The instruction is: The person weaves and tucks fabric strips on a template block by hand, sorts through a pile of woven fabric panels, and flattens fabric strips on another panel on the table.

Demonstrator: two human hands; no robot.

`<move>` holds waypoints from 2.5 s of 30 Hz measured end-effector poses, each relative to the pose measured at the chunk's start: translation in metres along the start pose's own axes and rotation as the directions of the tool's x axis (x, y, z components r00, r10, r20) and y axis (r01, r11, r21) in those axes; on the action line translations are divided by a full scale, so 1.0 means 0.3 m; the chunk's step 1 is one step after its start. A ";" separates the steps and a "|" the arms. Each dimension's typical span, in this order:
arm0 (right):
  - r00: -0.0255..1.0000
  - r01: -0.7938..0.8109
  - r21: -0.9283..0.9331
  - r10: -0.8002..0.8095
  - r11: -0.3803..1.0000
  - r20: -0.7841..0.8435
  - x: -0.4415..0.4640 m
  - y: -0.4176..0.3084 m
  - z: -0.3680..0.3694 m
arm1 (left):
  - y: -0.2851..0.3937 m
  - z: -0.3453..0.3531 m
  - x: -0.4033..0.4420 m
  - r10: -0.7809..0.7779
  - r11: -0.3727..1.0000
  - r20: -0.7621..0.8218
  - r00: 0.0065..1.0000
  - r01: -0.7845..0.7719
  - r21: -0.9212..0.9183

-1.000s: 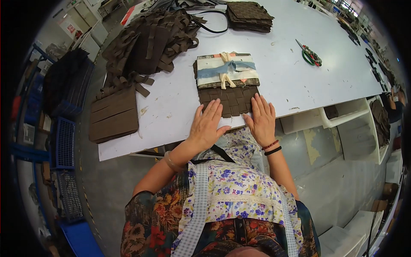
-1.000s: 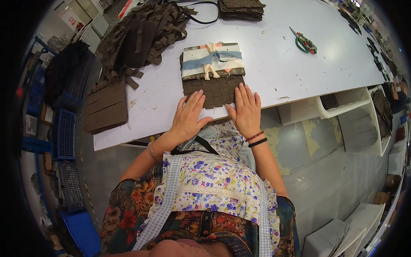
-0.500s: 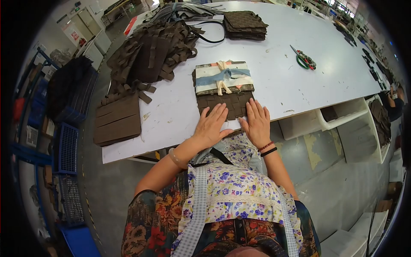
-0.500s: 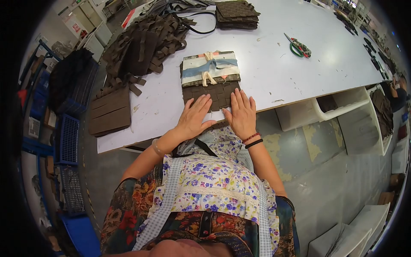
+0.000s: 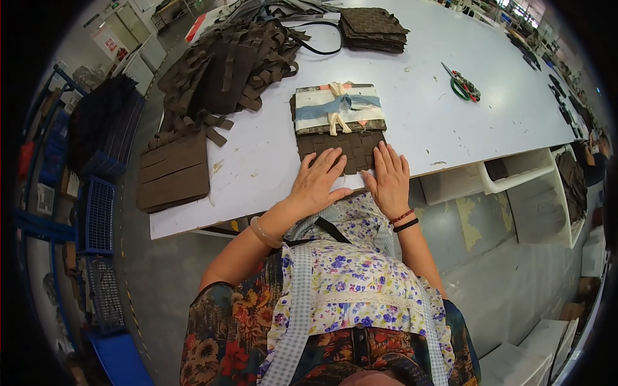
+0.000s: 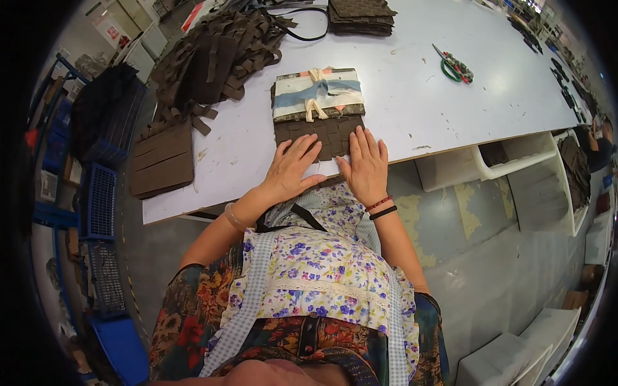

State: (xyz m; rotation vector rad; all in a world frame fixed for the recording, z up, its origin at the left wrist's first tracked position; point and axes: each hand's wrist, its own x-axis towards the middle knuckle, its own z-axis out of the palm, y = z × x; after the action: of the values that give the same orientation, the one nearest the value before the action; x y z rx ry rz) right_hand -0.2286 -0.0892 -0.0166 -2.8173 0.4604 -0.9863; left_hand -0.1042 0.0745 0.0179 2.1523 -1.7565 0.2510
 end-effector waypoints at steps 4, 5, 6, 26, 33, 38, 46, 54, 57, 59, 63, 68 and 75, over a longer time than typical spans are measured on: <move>1.000 -0.012 -0.010 0.012 1.000 0.020 0.000 -0.002 -0.008 | -0.011 -0.004 -0.010 -0.003 0.996 -0.064 0.998 -0.002 -0.090; 0.999 -0.016 -0.012 0.016 1.000 0.029 0.002 0.003 -0.007 | -0.014 -0.008 -0.010 -0.028 0.988 -0.094 0.995 0.014 -0.153; 1.000 -0.015 -0.013 0.015 1.000 0.024 0.000 0.002 -0.008 | -0.015 -0.011 -0.018 -0.035 0.986 -0.086 0.996 0.020 -0.163; 0.996 -0.066 0.024 0.064 0.998 0.066 -0.029 -0.004 -0.014 | 0.027 -0.019 -0.081 -0.067 0.997 -0.270 0.960 0.074 0.017; 0.996 -0.067 0.112 0.061 0.991 0.061 -0.026 -0.004 -0.038 | 0.016 0.000 -0.100 -0.229 0.973 -0.422 0.877 0.192 -0.130; 0.989 -0.059 0.382 0.106 0.922 -0.103 -0.030 0.023 -0.072 | 0.004 -0.019 -0.100 -0.442 0.876 -0.427 0.789 0.277 -0.396; 0.940 -0.198 0.250 0.255 0.948 -0.225 -0.005 0.166 -0.038 | 0.005 -0.027 -0.104 -0.437 0.870 -0.425 0.793 0.253 -0.424; 0.975 -0.197 -0.135 0.180 0.971 -0.129 -0.020 0.209 0.023 | -0.004 -0.019 -0.102 -0.441 0.863 -0.430 0.787 0.242 -0.443; 0.975 -0.197 -0.143 0.179 0.970 -0.129 -0.019 0.214 0.028 | -0.006 -0.015 -0.102 -0.443 0.863 -0.437 0.783 0.240 -0.445; 0.975 -0.195 -0.139 0.177 0.971 -0.135 -0.018 0.214 0.033 | -0.006 -0.018 -0.102 -0.444 0.855 -0.415 0.794 0.238 -0.461; 0.975 -0.193 -0.142 0.173 0.971 -0.142 -0.016 0.213 0.034 | -0.008 -0.017 -0.101 -0.458 0.840 -0.400 0.794 0.240 -0.486; 0.976 -0.181 -0.082 0.170 0.980 -0.133 -0.008 0.203 0.011 | -0.032 -0.050 -0.083 -0.519 0.739 -0.309 0.797 0.236 -0.631; 0.978 0.013 0.292 0.048 0.956 -0.202 0.068 -0.021 -0.091 | -0.195 -0.090 0.114 -0.370 0.812 -0.181 0.911 0.222 -0.539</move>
State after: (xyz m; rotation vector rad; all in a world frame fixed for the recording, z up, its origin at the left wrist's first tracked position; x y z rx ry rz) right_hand -0.2290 -0.0903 0.0182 -2.4573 0.3277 -1.2392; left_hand -0.0378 0.0634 0.0458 1.8521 -1.1370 -0.0018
